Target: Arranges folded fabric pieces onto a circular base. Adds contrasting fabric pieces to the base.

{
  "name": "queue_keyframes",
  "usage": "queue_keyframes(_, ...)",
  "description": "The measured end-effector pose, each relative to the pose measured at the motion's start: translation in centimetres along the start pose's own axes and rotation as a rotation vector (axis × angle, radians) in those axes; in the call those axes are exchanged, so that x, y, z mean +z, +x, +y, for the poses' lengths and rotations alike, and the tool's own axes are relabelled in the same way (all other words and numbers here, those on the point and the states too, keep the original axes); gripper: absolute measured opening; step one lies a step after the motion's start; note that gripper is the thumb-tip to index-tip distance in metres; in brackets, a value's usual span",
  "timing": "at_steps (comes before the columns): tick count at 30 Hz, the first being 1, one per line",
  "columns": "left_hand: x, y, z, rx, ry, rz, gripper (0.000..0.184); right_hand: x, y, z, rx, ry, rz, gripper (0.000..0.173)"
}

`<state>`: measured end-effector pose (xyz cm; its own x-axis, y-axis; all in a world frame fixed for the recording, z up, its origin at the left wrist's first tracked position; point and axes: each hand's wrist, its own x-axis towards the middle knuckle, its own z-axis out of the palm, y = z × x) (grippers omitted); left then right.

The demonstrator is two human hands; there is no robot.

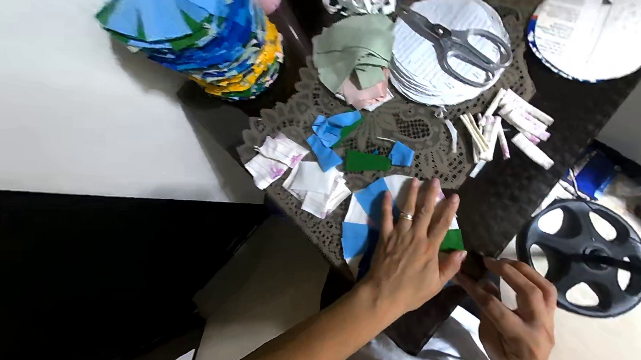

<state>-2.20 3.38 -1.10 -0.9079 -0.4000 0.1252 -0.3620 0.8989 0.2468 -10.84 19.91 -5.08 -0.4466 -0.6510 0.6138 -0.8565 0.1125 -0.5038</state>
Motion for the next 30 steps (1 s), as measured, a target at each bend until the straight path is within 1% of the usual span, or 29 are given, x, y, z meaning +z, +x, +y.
queue_keyframes(5, -0.7, -0.4, 0.3, 0.012, -0.051, -0.016, 0.071, -0.5, 1.5, 0.3, 0.028, 0.064, 0.047, 0.023)
queue_keyframes(7, -1.0, -0.2, 0.1, 0.003, -0.099, -0.006, 0.068, -0.2, 2.3, 0.4, 0.023, 0.072, 0.068, 0.021)
queue_keyframes(9, -2.1, 0.5, -0.8, -0.043, -0.154, 0.065, 0.056, 0.0, 3.2, 0.4, 0.016, 0.077, 0.075, 0.019)
queue_keyframes(11, -4.3, 1.8, -3.0, -0.127, -0.178, 0.095, 0.039, -0.1, 3.8, 0.4, 0.012, 0.082, 0.075, 0.018)
queue_keyframes(13, -6.4, 3.0, -6.0, -0.187, -0.144, 0.063, 0.024, -0.1, 4.6, 0.4, -0.001, 0.077, 0.059, 0.017)
queue_keyframes(16, -8.4, 4.1, -9.8, -0.164, -0.013, -0.040, 0.013, 0.7, 7.2, 0.0, -0.053, 0.043, -0.016, 0.019)
queue_keyframes(18, -9.1, 4.4, -11.2, -0.132, 0.050, -0.133, 0.013, 2.3, 9.9, -0.8, -0.114, 0.014, -0.104, 0.021)
queue_keyframes(20, -9.4, 4.4, -12.1, -0.122, 0.056, -0.158, 0.013, 4.9, 12.7, -1.9, -0.197, -0.014, -0.177, 0.019)
queue_keyframes(23, -9.9, 3.4, -12.5, -0.194, 0.010, 0.006, 0.014, 9.4, 16.1, -3.4, -0.334, -0.033, -0.243, 0.014)
queue_keyframes(26, -10.0, 1.6, -12.7, -0.298, -0.050, 0.119, 0.019, 12.2, 17.9, -4.3, -0.442, -0.088, -0.291, 0.010)
queue_keyframes(28, -9.8, 0.2, -12.7, -0.363, -0.114, 0.127, 0.024, 12.9, 18.4, -4.6, -0.449, -0.120, -0.336, 0.007)
queue_keyframes(30, -9.6, -0.9, -12.4, -0.420, -0.187, 0.144, 0.024, 13.2, 18.5, -4.3, -0.415, -0.116, -0.369, 0.007)
